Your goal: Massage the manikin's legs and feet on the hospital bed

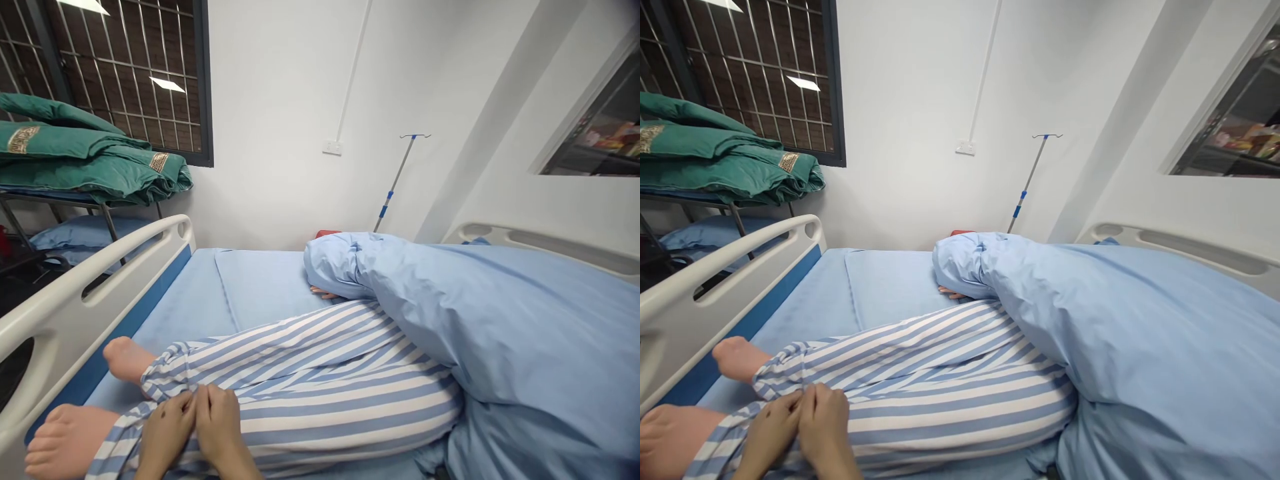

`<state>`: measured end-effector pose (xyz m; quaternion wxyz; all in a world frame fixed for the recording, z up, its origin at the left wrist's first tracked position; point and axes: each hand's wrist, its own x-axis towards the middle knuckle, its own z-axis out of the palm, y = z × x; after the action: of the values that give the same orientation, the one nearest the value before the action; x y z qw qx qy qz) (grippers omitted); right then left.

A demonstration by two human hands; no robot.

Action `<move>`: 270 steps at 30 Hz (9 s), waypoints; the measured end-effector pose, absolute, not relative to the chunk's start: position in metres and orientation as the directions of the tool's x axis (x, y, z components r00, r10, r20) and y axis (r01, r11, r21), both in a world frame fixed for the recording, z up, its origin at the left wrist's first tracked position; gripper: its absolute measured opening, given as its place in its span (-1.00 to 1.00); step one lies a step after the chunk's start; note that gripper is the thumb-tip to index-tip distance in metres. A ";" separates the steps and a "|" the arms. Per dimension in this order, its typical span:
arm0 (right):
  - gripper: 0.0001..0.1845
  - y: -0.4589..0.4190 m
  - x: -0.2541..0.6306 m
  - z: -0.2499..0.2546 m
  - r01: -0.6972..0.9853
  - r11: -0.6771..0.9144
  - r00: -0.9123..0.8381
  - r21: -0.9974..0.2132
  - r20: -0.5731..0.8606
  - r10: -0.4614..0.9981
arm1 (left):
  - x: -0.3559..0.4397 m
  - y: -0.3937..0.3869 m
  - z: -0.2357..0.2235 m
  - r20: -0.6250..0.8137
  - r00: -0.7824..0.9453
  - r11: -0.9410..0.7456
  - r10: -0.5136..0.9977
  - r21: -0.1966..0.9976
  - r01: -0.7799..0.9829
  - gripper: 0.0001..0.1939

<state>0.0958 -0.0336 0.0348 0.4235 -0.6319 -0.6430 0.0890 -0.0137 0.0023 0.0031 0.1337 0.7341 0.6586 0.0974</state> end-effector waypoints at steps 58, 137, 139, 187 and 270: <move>-0.51 -0.022 0.134 0.009 0.539 0.096 0.390 -0.837 0.349 0.852 | 0.081 -0.008 0.038 -0.085 -0.205 0.092 0.975 0.996 0.023 -0.73; -0.55 -0.049 0.205 0.020 0.598 0.067 0.432 -0.799 0.392 0.812 | 0.133 -0.026 0.040 0.103 0.038 -0.109 0.994 0.907 0.407 -0.64; -0.54 -0.047 0.207 0.019 0.528 0.088 0.440 -0.844 0.361 0.822 | 0.144 -0.033 0.055 0.134 0.016 -0.131 0.991 0.931 0.340 -0.64; -0.64 -0.056 0.243 0.002 0.748 -0.038 0.398 -0.663 0.401 0.825 | 0.195 -0.056 0.077 0.073 0.104 -0.097 0.992 0.962 0.257 -0.58; -0.50 -0.082 0.338 0.023 0.521 0.048 0.512 -0.852 0.357 0.782 | 0.266 -0.057 0.065 0.084 0.199 -0.138 0.976 0.951 0.277 -0.60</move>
<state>0.3381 -0.0817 0.0226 0.5424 -0.6795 -0.4792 0.1201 0.2659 -0.0575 0.0647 0.4366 0.6393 0.4901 0.4005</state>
